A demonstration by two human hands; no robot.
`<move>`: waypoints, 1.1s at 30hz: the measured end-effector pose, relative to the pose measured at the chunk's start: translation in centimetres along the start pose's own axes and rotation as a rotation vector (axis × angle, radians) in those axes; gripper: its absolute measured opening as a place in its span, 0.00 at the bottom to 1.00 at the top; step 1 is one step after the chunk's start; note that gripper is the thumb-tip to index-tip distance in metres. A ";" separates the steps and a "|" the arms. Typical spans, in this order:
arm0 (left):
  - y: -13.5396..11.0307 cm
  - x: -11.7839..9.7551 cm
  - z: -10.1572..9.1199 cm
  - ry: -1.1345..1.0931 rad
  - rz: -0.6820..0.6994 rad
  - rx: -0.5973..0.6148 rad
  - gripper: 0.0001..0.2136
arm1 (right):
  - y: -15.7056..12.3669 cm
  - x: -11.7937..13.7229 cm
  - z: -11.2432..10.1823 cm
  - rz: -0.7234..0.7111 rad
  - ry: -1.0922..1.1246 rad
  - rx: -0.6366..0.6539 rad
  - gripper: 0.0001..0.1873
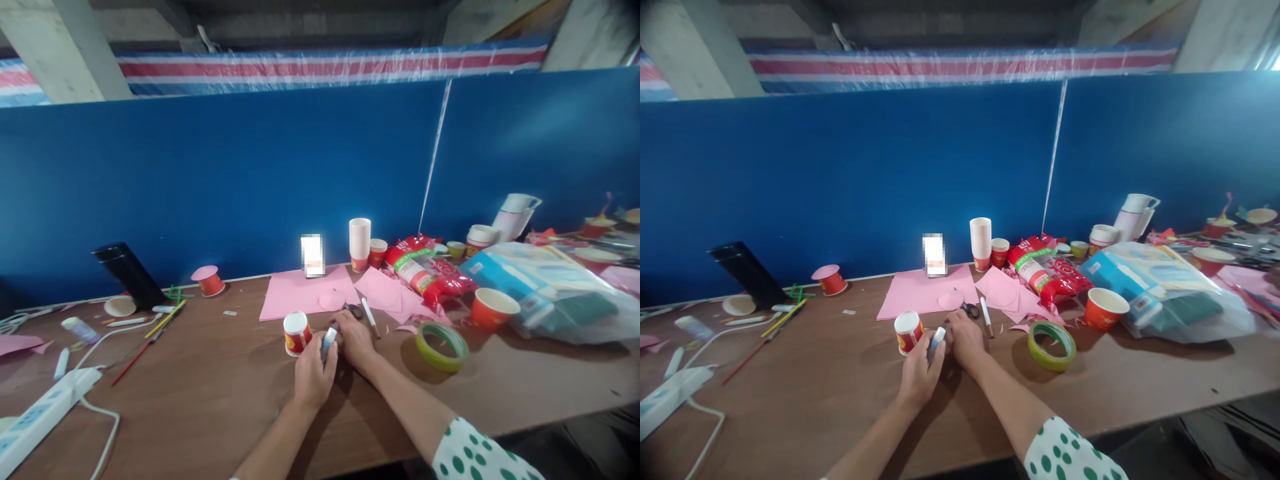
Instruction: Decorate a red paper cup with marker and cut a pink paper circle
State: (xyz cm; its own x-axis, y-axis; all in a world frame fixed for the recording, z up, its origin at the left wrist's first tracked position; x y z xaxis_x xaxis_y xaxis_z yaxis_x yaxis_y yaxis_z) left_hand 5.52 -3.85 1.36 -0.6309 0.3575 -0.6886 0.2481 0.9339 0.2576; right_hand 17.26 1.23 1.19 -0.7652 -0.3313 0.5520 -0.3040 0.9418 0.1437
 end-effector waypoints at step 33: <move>0.2 0.7 -9.7 -0.192 0.006 -0.423 0.12 | 0.7 -1.3 -1.3 -0.042 0.229 -0.277 0.05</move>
State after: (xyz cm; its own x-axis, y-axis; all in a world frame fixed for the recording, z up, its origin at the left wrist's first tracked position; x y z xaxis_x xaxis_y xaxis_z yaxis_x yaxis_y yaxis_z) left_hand -2.03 -3.38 7.53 -0.4728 0.3923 -0.7890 -0.0952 0.8675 0.4883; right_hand 18.79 2.43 1.60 -0.5989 -0.3777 0.7061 -0.1430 0.9181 0.3697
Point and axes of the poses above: each hand's wrist, its own y-axis towards the middle knuckle, its own z-axis out of the palm, x = y × z, the point moved 4 cm from there along y, towards the middle knuckle, and after that the axes turned 12 degrees about x, right-handed, at the moved point
